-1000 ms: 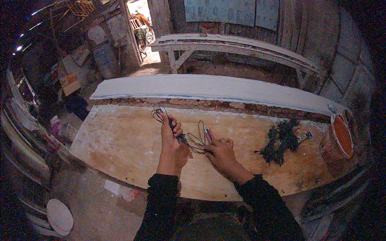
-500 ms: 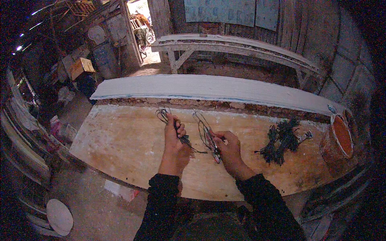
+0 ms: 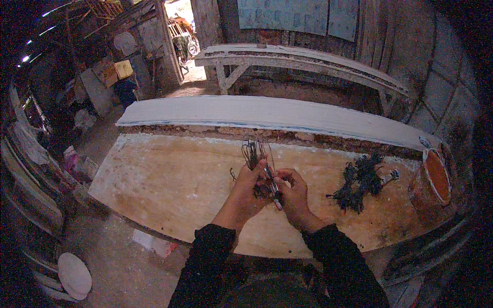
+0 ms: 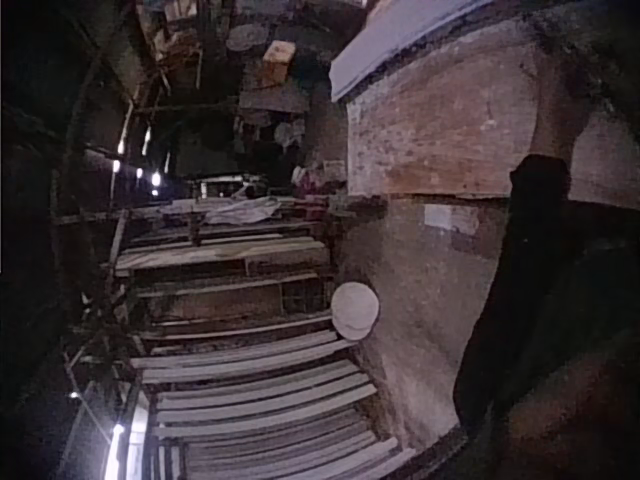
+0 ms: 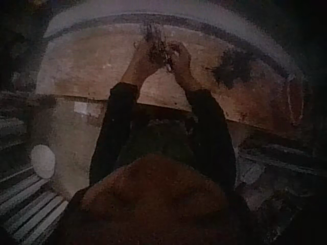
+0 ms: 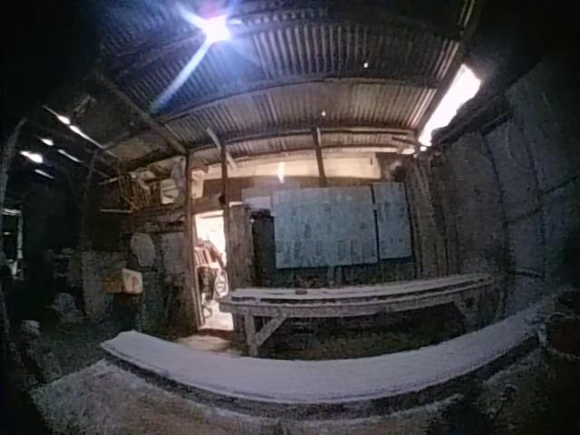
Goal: The person ties multiple black wire loops into a bundle using a pink utility knife to cut the binding material. The person gathers the loops, wraps them, and secures them into a compact bundle on a wooden workbench.
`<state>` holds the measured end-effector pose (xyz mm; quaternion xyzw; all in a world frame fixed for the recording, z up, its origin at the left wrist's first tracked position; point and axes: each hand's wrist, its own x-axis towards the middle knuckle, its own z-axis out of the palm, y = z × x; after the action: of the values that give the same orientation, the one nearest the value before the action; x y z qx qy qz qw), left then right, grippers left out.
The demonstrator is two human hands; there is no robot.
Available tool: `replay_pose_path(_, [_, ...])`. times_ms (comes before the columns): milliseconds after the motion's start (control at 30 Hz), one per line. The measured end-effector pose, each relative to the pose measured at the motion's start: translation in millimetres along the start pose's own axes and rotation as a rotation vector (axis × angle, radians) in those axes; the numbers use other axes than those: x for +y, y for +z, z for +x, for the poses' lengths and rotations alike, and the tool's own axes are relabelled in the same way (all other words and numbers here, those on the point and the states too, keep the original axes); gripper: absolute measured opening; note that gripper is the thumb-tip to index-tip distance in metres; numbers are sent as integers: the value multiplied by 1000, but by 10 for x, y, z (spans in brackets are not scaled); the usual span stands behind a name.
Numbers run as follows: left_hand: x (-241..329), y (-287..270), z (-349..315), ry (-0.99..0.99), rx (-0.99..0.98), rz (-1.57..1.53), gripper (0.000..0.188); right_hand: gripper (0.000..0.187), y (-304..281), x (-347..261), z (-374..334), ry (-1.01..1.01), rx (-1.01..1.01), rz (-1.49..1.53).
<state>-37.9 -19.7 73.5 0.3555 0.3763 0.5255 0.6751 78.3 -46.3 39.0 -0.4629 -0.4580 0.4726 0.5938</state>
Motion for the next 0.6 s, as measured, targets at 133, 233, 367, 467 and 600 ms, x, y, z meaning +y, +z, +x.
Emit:
replay_pose_path(133, [-30, -117, 62, -157, -114, -211, 23, 19, 9, -67, -15, -30, 18, -142])
replay_pose_path(233, [-23, -147, 41, -93, -183, -122, 19, 18, -12, -51, 0, 106, -22, 0])
replay_pose_path(367, [-184, -396, 177, -7, -300, -220, 31, 17, 13, -31, 5, 82, -23, -44])
replay_pose_path(467, [-104, -278, 156, 3, -234, -133, 15, 16, 4, -12, 9, -12, 22, -121])
replay_pose_path(600, [62, -132, 100, -37, -45, -287, 9, 18, -112, 147, 110, -160, 143, -190])
